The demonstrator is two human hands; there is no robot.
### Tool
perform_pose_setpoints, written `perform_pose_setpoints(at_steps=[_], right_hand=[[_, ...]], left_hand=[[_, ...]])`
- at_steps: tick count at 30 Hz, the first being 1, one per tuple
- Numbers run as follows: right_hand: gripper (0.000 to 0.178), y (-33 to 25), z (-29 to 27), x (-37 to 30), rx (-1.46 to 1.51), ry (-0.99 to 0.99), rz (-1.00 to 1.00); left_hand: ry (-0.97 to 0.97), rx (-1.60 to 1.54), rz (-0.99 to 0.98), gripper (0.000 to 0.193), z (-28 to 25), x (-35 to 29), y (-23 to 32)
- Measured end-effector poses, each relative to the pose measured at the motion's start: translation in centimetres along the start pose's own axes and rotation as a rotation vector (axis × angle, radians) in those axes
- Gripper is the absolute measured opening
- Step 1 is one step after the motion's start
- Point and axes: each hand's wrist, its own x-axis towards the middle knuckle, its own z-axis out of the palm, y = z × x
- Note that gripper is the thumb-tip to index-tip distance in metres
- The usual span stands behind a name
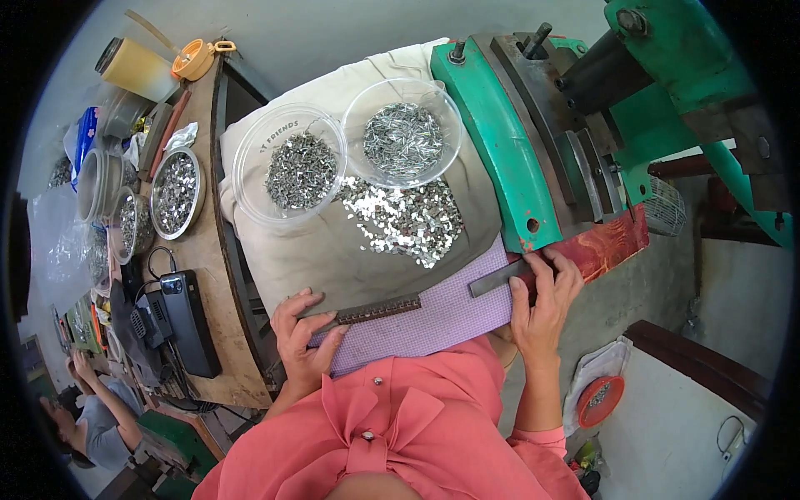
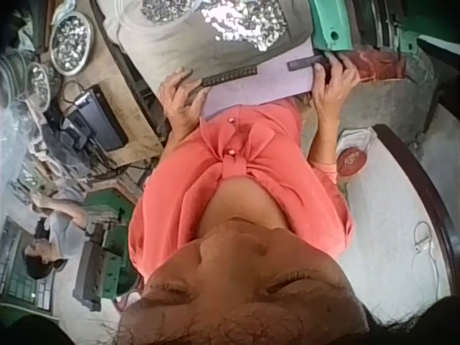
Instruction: The person inserts small metal pieces into a slotted fixture by hand, compresses the fixture using a mechanical press, and places additional metal pieces into the fixture.
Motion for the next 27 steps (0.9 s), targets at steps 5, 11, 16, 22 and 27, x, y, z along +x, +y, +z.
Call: perform_pose_setpoints(at_steps=[5,11,16,22,27], right_hand=[[0.031,0.3,-0.5,0.6,0.075,-0.043,0.007],[0.024,-0.3,-0.3,0.7,0.106,0.05,0.032],[0.017,-3.0,-1.1,0.6,0.114,0.226,-0.093],[0.023,-9.9,-0.1,1.9,0.199,-0.028,-0.451],[0.022,-12.5,1.9,2.4,0.308,-0.18,-0.576]], left_hand=[[-0.007,0.004,-0.003,0.03,0.0,0.1,0.1],[-0.007,-0.008,-0.008,0.03,-0.1,0.1,0.1],[-0.018,-0.007,-0.027,0.03,-0.1,0.3,0.2],[-0.009,0.009,-0.054,0.032,0.0,0.2,0.1],[-0.01,-0.007,-0.061,0.032,0.1,0.4,0.3]])
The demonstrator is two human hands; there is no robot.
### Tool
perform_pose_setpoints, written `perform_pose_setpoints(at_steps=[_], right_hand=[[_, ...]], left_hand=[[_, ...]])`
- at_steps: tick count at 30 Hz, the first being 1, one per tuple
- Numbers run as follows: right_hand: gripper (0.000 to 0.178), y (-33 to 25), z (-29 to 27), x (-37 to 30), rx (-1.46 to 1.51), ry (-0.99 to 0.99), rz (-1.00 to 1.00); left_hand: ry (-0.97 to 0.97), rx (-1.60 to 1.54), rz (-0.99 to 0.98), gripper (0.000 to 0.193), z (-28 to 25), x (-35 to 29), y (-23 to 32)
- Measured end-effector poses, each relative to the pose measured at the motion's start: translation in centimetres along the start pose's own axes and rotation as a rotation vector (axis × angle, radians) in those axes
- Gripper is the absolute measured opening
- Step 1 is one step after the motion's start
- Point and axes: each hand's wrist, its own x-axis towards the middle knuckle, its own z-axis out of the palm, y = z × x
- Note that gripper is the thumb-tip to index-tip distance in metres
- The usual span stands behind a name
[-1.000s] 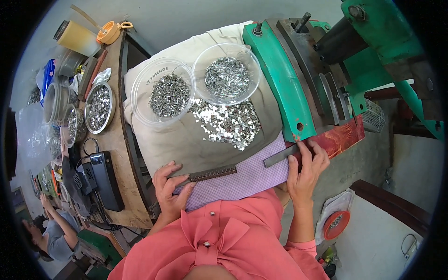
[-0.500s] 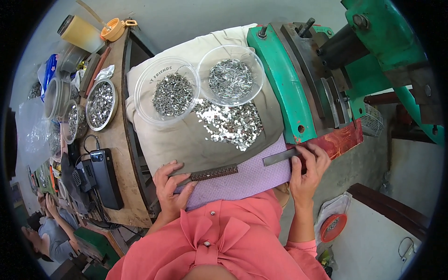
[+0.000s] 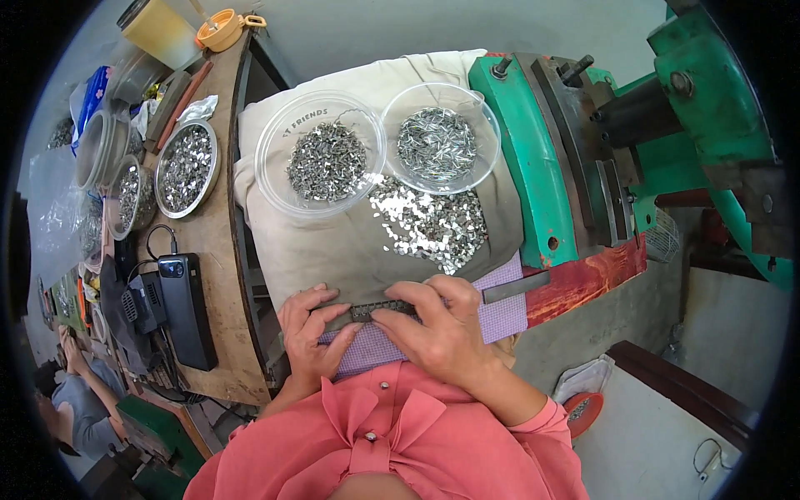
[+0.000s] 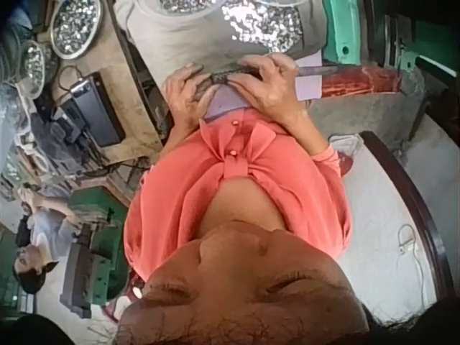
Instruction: The person inserts small metal pieces into a slotted fixture by hand, compresses the fixture using a mechanical press, and places additional metal pieces into the fixture.
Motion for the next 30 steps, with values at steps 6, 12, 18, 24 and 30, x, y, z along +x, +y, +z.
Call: perform_pose_setpoints(at_steps=[6,12,18,24,30], right_hand=[[0.019,-0.5,0.8,1.5,-0.123,-0.109,-0.151],[0.017,-0.4,0.4,2.7,-0.047,-0.148,-0.089],[0.012,2.8,0.8,4.9,-0.047,-0.135,0.074],[0.016,4.1,-0.3,5.8,0.046,-0.247,0.088],[0.021,4.4,-0.5,6.1,-0.005,-0.278,-0.036]], left_hand=[[-0.013,-0.019,-0.006,0.031,-0.1,0.0,-0.2],[-0.002,-0.018,0.006,0.032,0.0,0.0,-0.4],[-0.015,-0.051,-0.016,0.028,-0.1,0.0,-0.2],[-0.011,-0.064,-0.013,0.028,-0.3,0.1,-0.3],[-0.013,-0.058,-0.008,0.028,-0.3,0.1,-0.2]])
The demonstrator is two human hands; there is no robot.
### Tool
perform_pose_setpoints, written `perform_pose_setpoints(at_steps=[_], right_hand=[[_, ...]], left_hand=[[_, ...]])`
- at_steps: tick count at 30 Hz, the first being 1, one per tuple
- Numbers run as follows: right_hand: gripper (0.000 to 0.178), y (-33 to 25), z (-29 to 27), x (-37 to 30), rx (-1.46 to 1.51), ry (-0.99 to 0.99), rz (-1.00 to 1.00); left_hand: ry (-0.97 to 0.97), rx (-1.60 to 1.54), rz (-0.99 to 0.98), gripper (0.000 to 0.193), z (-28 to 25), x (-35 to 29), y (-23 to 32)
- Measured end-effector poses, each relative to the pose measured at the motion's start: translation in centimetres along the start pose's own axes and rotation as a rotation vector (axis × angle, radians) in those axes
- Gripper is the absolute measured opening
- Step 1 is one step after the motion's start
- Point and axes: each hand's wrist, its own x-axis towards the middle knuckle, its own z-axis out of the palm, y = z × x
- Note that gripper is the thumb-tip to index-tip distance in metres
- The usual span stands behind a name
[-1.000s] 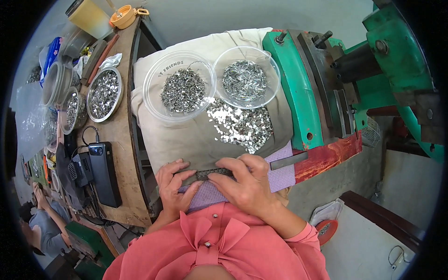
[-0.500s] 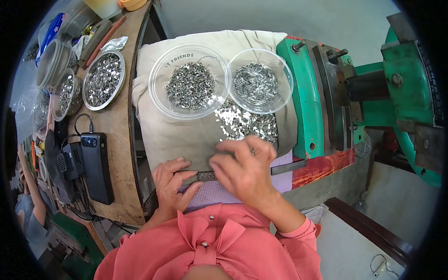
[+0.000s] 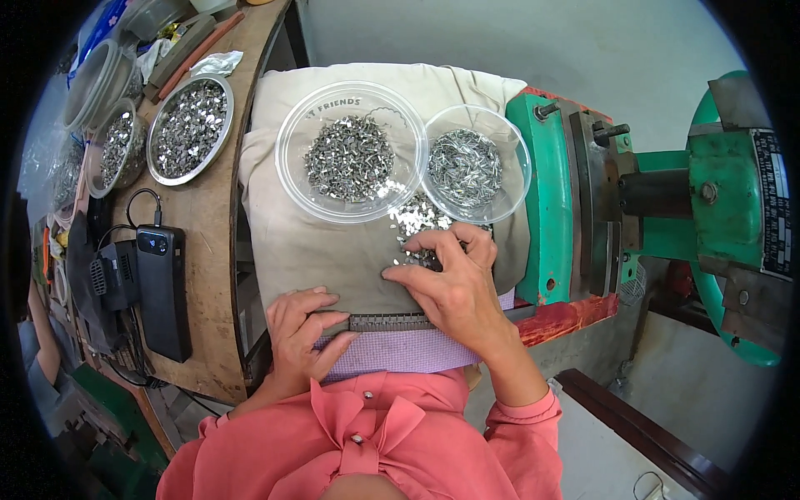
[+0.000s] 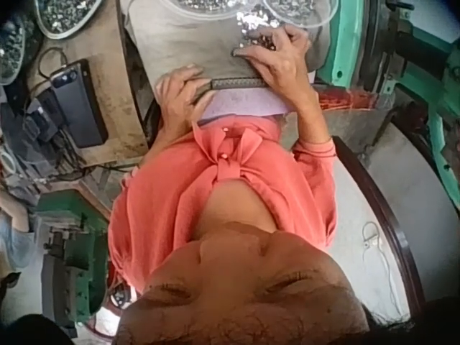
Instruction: The person inserts small metal pieces into a slotted fixture by hand, compresses the fixture using a mechanical press, and places additional metal pieces into the fixture.
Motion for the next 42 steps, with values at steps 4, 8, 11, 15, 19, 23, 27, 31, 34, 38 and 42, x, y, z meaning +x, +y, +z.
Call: perform_pose_setpoints(at_steps=[4,8,11,15,19,23,27,31,34,38,42], right_hand=[[0.025,0.1,-0.1,0.6,-0.03,-0.07,-0.044],[0.022,0.0,-0.2,1.0,-0.027,-0.126,-0.058],[0.019,0.1,-0.2,1.0,-0.011,-0.136,-0.056],[0.017,0.1,-0.4,0.7,0.002,-0.116,-0.025],[0.016,0.2,-0.6,0.5,-0.022,-0.077,-0.022],[0.016,-0.2,-0.5,0.3,-0.029,-0.07,-0.027],[0.016,-0.3,-0.8,0.1,0.033,-0.113,0.001],[0.017,-0.1,-1.1,-0.1,0.022,-0.073,0.015],[0.017,0.0,-1.0,-0.1,0.011,-0.064,0.027],[0.018,-0.1,-0.7,0.0,-0.012,-0.06,-0.019],[0.017,0.0,-0.5,0.3,-0.07,-0.118,-0.101]], left_hand=[[0.001,0.002,0.012,0.029,0.1,0.0,-0.1],[-0.001,0.006,0.013,0.029,0.1,0.0,-0.1],[-0.003,0.003,0.006,0.029,0.1,-0.1,-0.1],[0.002,0.004,0.015,0.029,0.2,-0.1,-0.2],[0.009,0.002,0.012,0.03,0.2,0.0,-0.1],[0.007,0.001,0.014,0.03,0.1,0.0,-0.1],[0.003,0.004,0.01,0.029,0.0,0.0,-0.1],[0.005,0.002,0.014,0.028,0.1,0.0,-0.1],[0.002,0.003,0.014,0.028,0.1,0.0,-0.1],[-0.003,0.003,0.009,0.028,0.1,0.0,-0.1],[0.015,0.018,0.031,0.03,0.2,0.2,-0.2]])
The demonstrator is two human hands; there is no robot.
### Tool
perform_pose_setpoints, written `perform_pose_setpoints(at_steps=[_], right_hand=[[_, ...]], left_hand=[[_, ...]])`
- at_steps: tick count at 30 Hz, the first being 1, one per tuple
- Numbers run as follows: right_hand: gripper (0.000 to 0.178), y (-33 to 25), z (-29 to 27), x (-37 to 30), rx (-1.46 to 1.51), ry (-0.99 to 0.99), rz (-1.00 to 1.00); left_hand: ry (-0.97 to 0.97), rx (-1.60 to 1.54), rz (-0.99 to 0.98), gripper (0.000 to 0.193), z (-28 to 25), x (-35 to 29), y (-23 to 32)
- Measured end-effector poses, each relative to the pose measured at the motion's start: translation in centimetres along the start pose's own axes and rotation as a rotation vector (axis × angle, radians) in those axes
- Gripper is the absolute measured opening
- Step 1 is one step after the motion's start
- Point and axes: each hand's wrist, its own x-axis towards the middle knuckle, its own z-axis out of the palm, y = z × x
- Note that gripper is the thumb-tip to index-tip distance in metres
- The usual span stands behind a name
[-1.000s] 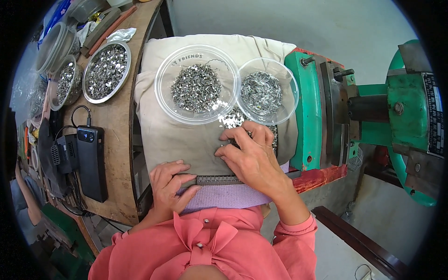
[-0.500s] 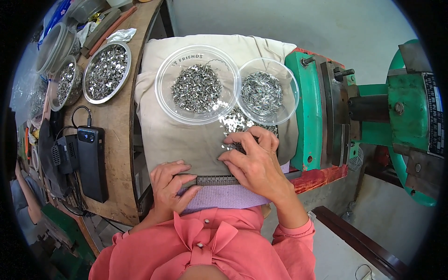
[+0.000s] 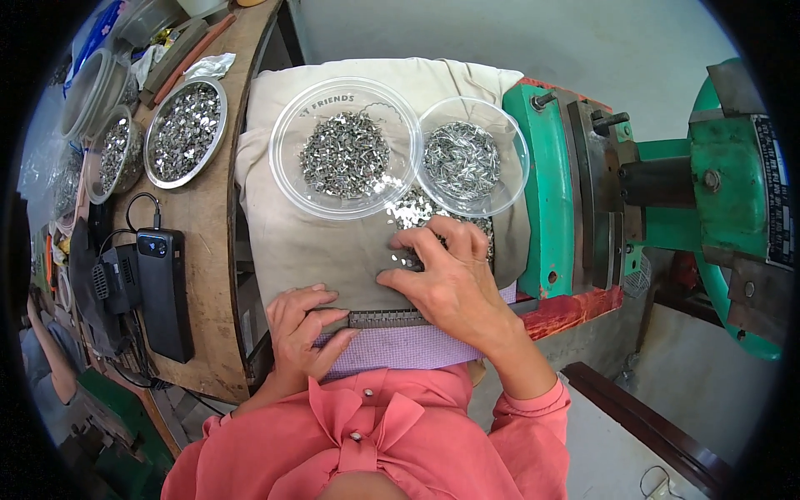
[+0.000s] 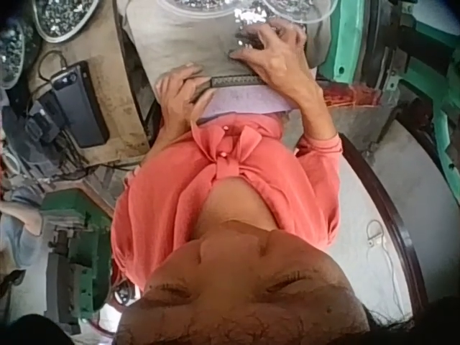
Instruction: The person inserts small metal pieces into a slotted fixture by hand, compresses the fixture using a mechanical press, and places additional metal pieces into the fixture.
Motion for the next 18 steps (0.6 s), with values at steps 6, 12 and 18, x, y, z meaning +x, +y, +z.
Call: perform_pose_setpoints(at_steps=[6,12,18], right_hand=[[0.012,0.0,-0.1,0.2,0.003,0.018,0.05],[0.015,-1.9,0.0,-1.0,0.139,0.098,0.095],[0.017,-3.8,0.9,-1.8,0.165,0.111,0.082]], left_hand=[[0.02,0.016,0.013,0.031,0.1,0.0,-0.1],[0.011,0.023,0.007,0.031,0.2,-0.1,-0.2],[0.013,0.028,0.005,0.031,0.2,-0.1,-0.2]])
